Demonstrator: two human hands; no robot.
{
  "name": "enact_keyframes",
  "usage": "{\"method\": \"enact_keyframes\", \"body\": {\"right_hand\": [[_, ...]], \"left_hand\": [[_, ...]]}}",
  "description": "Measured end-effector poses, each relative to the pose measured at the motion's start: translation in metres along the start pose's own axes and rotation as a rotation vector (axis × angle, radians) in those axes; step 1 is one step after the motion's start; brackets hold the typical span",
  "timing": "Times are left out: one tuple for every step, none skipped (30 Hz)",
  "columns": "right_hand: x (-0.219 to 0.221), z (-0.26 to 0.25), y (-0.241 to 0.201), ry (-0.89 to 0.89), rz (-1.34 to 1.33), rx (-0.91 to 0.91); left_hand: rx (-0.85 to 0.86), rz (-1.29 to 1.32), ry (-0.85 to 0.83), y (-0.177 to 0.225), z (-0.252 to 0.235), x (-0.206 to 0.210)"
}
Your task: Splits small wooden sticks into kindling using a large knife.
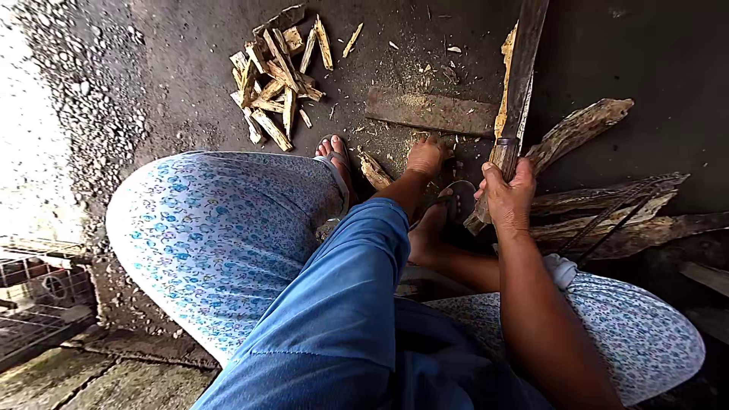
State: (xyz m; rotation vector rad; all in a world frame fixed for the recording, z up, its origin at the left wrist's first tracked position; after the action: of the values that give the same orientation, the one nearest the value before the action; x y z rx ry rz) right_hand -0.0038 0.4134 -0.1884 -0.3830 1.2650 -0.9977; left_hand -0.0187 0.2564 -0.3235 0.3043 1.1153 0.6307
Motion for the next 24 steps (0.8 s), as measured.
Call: {"method": "enact_keyframes", "body": {"right_hand": [[0.001, 0.0, 0.001, -0.006, -0.012, 0.005], [0.001, 0.001, 0.002, -0.008, -0.035, 0.007], [0.001, 0.001, 0.002, -0.009, -0.061, 0.004], [0.0, 0.001, 0.0, -0.007, -0.085, -0.004], [-0.001, 0.001, -0.002, 0.0, -0.103, -0.021], [-0.003, 0.002, -0.006, 0.009, -0.115, -0.045], [-0.004, 0.002, -0.009, 0.014, -0.122, -0.068], [-0.005, 0.003, -0.013, 0.018, -0.117, -0.094], [-0.005, 0.003, -0.015, 0.024, -0.097, -0.12], [-0.004, 0.004, -0.017, 0.034, -0.06, -0.148], [-0.003, 0.006, -0.019, 0.041, -0.006, -0.175], [-0.003, 0.007, -0.02, 0.049, 0.057, -0.193], [-0.002, 0.008, -0.021, 0.048, 0.12, -0.204], [0.0, 0.01, -0.022, 0.04, 0.172, -0.206], [0.002, 0.011, -0.022, 0.032, 0.213, -0.207], [0.004, 0.012, -0.021, 0.022, 0.241, -0.203], [0.006, 0.013, -0.02, 0.013, 0.255, -0.2], [0.008, 0.013, -0.021, 0.011, 0.262, -0.205], [0.008, 0.014, -0.023, 0.016, 0.264, -0.217], [0.007, 0.015, -0.027, 0.029, 0.258, -0.237], [0.004, 0.017, -0.033, 0.046, 0.252, -0.266], [0.002, 0.018, -0.038, 0.067, 0.247, -0.301], [0.0, 0.019, -0.044, 0.089, 0.235, -0.34], [-0.002, 0.021, -0.05, 0.109, 0.22, -0.38]], "left_hand": [[-0.025, 0.112, 0.073, 0.0, -0.004, -0.014], [-0.031, 0.244, 0.159, 0.004, -0.007, -0.033], [-0.019, 0.369, 0.241, 0.01, -0.009, -0.055], [-0.008, 0.472, 0.303, 0.014, -0.011, -0.075], [0.0, 0.552, 0.358, 0.017, -0.014, -0.091], [0.01, 0.607, 0.415, 0.02, -0.016, -0.103], [0.027, 0.648, 0.469, 0.022, -0.02, -0.113], [0.044, 0.671, 0.506, 0.024, -0.024, -0.119], [0.055, 0.67, 0.522, 0.025, -0.027, -0.121], [0.049, 0.648, 0.514, 0.024, -0.031, -0.12], [0.023, 0.613, 0.479, 0.022, -0.033, -0.116], [-0.013, 0.581, 0.44, 0.018, -0.035, -0.111], [-0.048, 0.578, 0.422, 0.012, -0.036, -0.107], [-0.086, 0.584, 0.417, 0.007, -0.036, -0.105], [-0.113, 0.598, 0.416, 0.003, -0.036, -0.104], [-0.124, 0.622, 0.418, 0.0, -0.036, -0.102], [-0.127, 0.652, 0.425, -0.002, -0.035, -0.1], [-0.126, 0.672, 0.428, -0.003, -0.035, -0.099], [-0.124, 0.683, 0.43, -0.004, -0.036, -0.1], [-0.125, 0.691, 0.429, -0.005, -0.036, -0.1], [-0.127, 0.703, 0.43, -0.006, -0.035, -0.1], [-0.122, 0.715, 0.436, -0.006, -0.034, -0.1], [-0.11, 0.724, 0.443, -0.006, -0.034, -0.1], [-0.097, 0.734, 0.449, -0.006, -0.034, -0.1]]}}
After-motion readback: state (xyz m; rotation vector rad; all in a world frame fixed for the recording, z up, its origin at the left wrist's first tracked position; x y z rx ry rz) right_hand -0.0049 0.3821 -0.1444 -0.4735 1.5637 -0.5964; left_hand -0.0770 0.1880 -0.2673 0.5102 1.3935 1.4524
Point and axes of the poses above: each hand's wrist, its own z-axis away from the middle knuckle, its own x-axis out of the palm, y = z × x, the point moved 10 cm from there along -z, towards the middle knuckle, and after that the axes turned 14 degrees about y, right-handed, at the moved point
